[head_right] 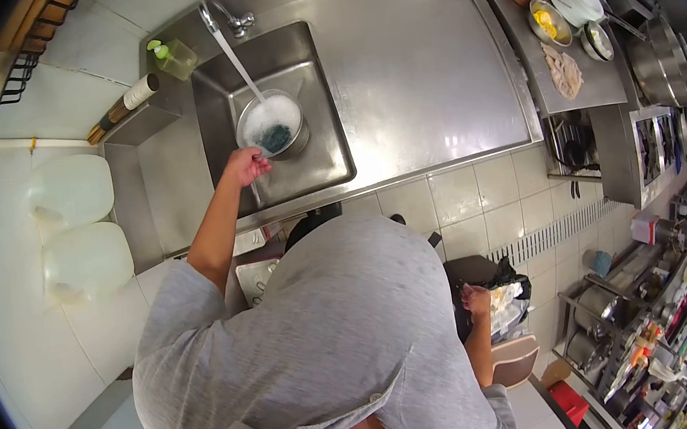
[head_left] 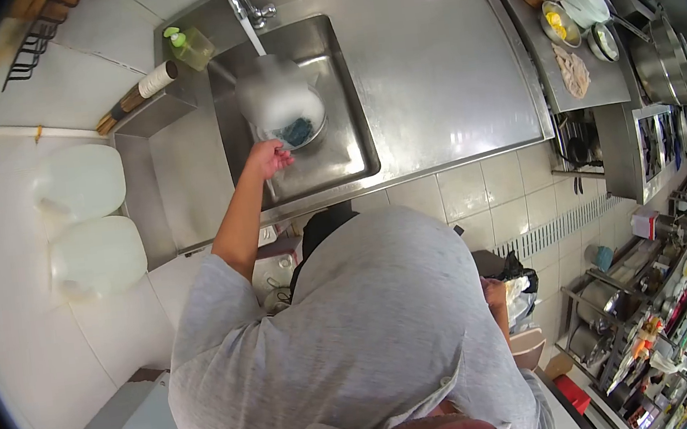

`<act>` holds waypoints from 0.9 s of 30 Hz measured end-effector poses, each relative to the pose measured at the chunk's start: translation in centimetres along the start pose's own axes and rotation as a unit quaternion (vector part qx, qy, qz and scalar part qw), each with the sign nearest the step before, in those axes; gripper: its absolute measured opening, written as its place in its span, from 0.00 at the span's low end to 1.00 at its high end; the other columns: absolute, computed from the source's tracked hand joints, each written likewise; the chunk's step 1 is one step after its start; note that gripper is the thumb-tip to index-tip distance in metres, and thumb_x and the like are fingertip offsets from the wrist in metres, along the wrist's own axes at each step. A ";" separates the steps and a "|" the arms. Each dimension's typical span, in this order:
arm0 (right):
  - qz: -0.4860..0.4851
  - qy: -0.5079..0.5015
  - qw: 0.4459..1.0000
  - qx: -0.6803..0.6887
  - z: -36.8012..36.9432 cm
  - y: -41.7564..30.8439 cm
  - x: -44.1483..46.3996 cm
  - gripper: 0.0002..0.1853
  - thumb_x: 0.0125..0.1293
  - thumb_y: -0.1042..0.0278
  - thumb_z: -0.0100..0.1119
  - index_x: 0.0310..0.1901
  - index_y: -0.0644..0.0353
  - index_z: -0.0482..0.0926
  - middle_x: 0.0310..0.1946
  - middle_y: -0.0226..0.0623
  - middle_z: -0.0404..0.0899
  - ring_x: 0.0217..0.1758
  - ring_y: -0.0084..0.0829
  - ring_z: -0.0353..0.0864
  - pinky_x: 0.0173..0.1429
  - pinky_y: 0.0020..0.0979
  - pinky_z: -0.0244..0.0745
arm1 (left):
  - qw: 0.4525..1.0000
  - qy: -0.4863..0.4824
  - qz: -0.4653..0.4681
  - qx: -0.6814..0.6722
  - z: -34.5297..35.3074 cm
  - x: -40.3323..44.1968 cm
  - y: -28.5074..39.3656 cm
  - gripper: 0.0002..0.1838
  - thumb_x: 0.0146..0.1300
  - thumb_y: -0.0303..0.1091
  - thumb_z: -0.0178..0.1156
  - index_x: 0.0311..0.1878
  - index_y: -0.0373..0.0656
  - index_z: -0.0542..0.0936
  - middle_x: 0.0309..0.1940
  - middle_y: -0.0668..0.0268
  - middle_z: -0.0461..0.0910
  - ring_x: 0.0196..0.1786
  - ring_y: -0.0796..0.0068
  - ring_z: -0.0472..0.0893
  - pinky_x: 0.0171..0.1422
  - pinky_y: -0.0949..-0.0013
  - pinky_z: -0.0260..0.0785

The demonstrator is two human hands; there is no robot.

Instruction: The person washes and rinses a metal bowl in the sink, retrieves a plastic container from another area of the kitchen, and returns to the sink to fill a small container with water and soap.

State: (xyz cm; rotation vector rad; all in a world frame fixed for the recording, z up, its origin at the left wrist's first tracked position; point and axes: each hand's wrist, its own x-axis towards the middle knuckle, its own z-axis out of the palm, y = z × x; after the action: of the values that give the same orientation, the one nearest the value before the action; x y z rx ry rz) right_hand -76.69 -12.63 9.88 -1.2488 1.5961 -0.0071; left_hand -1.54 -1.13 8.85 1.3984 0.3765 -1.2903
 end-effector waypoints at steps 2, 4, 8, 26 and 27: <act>-0.017 0.000 1.000 -0.001 0.1 0.2 1.3 0.14 0.66 0.58 0.67 0.34 0.62 0.83 0.23 0.30 0.80 0.22 0.21 0.77 0.23 0.24 0.71 | 1.000 0.007 0.017 -0.003 0.3 -1.2 0.9 0.02 0.65 0.26 0.56 0.36 0.39 0.74 0.25 0.62 0.75 0.27 0.66 0.80 0.41 0.51 0.82; -0.016 -0.007 1.000 -0.014 0.0 -0.4 1.7 0.14 0.65 0.58 0.67 0.34 0.63 0.84 0.23 0.30 0.80 0.22 0.21 0.77 0.23 0.24 0.71 | 0.999 0.019 0.032 0.008 0.6 -2.2 2.1 0.02 0.65 0.25 0.56 0.36 0.39 0.74 0.24 0.62 0.74 0.27 0.66 0.79 0.41 0.51 0.82; -0.057 -0.018 0.998 -0.016 -0.2 1.0 3.3 0.13 0.65 0.59 0.67 0.33 0.63 0.84 0.22 0.31 0.80 0.21 0.22 0.77 0.23 0.24 0.71 | 0.999 0.011 0.046 0.001 0.1 -2.8 3.7 0.03 0.65 0.25 0.58 0.35 0.40 0.74 0.25 0.62 0.74 0.28 0.67 0.79 0.42 0.51 0.82; 0.131 0.026 0.985 0.110 0.1 3.1 -0.9 0.15 0.65 0.59 0.64 0.28 0.61 0.80 0.20 0.32 0.78 0.19 0.25 0.76 0.19 0.30 0.68 | 0.998 0.027 0.054 0.029 0.1 -5.9 6.8 0.08 0.64 0.27 0.56 0.29 0.46 0.70 0.20 0.69 0.69 0.23 0.74 0.75 0.39 0.60 0.81; 0.137 0.027 0.986 0.093 0.4 3.5 -1.0 0.15 0.66 0.58 0.64 0.27 0.61 0.80 0.20 0.32 0.78 0.19 0.25 0.76 0.19 0.31 0.69 | 0.998 0.006 0.053 0.026 -0.4 -5.5 6.9 0.06 0.64 0.27 0.55 0.30 0.45 0.71 0.20 0.69 0.70 0.24 0.73 0.76 0.40 0.58 0.81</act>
State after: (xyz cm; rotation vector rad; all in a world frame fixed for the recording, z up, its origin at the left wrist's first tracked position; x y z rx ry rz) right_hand -78.97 -10.14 8.44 -0.8850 1.7615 -0.0162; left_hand 2.35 -0.59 16.76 1.4515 0.2745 -1.2144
